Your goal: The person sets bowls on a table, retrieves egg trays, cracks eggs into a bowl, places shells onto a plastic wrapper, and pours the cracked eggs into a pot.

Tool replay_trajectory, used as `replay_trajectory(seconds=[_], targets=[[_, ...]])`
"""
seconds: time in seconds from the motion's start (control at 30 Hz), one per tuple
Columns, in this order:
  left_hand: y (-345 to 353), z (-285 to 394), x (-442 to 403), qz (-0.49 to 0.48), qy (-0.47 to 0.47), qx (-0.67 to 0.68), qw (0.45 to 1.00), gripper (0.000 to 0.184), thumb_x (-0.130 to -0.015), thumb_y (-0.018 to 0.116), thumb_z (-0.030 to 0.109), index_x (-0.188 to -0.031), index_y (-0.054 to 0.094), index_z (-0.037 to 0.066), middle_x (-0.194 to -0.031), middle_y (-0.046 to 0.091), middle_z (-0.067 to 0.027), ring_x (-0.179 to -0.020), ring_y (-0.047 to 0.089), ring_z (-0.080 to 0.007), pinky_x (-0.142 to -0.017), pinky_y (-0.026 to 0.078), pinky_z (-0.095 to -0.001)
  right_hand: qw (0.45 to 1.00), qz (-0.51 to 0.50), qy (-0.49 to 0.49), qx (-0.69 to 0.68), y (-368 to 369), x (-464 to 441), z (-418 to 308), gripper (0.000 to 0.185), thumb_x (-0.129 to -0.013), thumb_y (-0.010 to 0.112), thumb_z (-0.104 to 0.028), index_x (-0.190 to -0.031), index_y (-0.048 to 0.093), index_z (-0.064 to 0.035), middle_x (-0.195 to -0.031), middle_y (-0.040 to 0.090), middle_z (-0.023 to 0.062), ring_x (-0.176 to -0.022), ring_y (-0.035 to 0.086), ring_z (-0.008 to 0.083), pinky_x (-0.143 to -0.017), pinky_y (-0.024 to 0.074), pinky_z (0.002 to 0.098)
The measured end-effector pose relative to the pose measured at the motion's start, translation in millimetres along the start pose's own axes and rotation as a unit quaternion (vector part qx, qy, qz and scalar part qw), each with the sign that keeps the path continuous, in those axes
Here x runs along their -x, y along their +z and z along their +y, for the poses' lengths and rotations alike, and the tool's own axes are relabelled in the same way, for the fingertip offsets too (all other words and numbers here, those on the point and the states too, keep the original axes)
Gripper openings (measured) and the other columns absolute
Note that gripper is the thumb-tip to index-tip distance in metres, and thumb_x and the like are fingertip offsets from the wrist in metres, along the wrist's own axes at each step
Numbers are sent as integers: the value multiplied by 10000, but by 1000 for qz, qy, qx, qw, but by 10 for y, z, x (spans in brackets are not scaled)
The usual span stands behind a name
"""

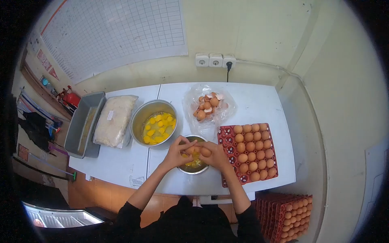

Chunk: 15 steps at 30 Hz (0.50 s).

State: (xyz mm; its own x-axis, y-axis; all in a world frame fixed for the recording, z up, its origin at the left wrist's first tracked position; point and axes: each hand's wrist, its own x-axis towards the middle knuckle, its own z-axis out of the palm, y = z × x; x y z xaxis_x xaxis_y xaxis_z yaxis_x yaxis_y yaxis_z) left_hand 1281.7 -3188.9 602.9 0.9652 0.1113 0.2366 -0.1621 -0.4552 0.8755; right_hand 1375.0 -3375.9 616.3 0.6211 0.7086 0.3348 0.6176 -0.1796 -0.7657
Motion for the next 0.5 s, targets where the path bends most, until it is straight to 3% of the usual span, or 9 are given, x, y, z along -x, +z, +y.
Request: replay_trajectory(seconds=[0.07,0.17,0.23,0.3,0.37,0.43,0.47,0.5], targets=[[-67,72,34,-38,113,-165,979,679,-660,738,63,-1304,559,182,-1048,481,-96,-912,597,-216,-749,522,-322,998,-22,-49,45,-51,20,-26,369,-736,708,-144,-1080,618,-42,-969,673,135,-861,676,278,-751,544,334],[-69,224,97,-50,86,-163,982,755,-644,731,42,-1352,498,167,-1032,473,-107,-917,582,-248,-733,516,-330,991,-18,-77,103,-24,101,-85,418,-736,712,-140,-1122,590,-40,-989,658,148,-877,646,336,-743,547,374],[-4,177,87,-19,115,-150,982,695,-670,736,56,-1324,519,148,-1036,467,-102,-932,574,-239,-746,522,-322,998,21,45,-26,98,129,-80,404,-765,701,-138,-1138,577,-42,-1004,664,149,-879,666,281,-739,547,344],[103,28,9,15,144,-138,980,635,-697,741,69,-1296,540,130,-1039,461,-97,-947,566,-229,-759,529,-313,994,72,52,-59,182,80,-50,376,-774,703,-142,-1113,577,-38,-995,669,141,-848,665,244,-735,542,326],[244,-167,-129,68,19,-16,997,542,-747,755,131,-1252,559,107,-1064,454,-94,-995,547,-208,-795,536,-287,987,121,58,-93,178,63,-39,349,-783,704,-147,-1089,578,-34,-987,674,133,-816,663,207,-731,537,308],[237,-39,-509,126,42,37,990,473,-763,767,170,-1190,583,82,-1077,447,-91,-1006,547,-187,-827,539,-270,903,214,212,-306,100,50,-17,276,-791,709,-146,-1009,593,-24,-933,682,105,-785,630,155,-725,519,292],[217,62,-713,122,23,33,992,474,-767,761,185,-1190,578,76,-1075,455,-102,-1014,551,-210,-823,536,-292,903,212,213,-307,55,66,21,276,-791,709,-146,-1009,593,-24,-933,682,105,-785,630,155,-725,519,292],[184,157,-859,118,5,28,993,476,-771,755,201,-1191,572,70,-1074,464,-113,-1023,554,-233,-818,534,-315,933,231,187,-201,-5,91,78,266,-779,718,-151,-982,601,-24,-905,679,106,-755,623,159,-713,517,304]])
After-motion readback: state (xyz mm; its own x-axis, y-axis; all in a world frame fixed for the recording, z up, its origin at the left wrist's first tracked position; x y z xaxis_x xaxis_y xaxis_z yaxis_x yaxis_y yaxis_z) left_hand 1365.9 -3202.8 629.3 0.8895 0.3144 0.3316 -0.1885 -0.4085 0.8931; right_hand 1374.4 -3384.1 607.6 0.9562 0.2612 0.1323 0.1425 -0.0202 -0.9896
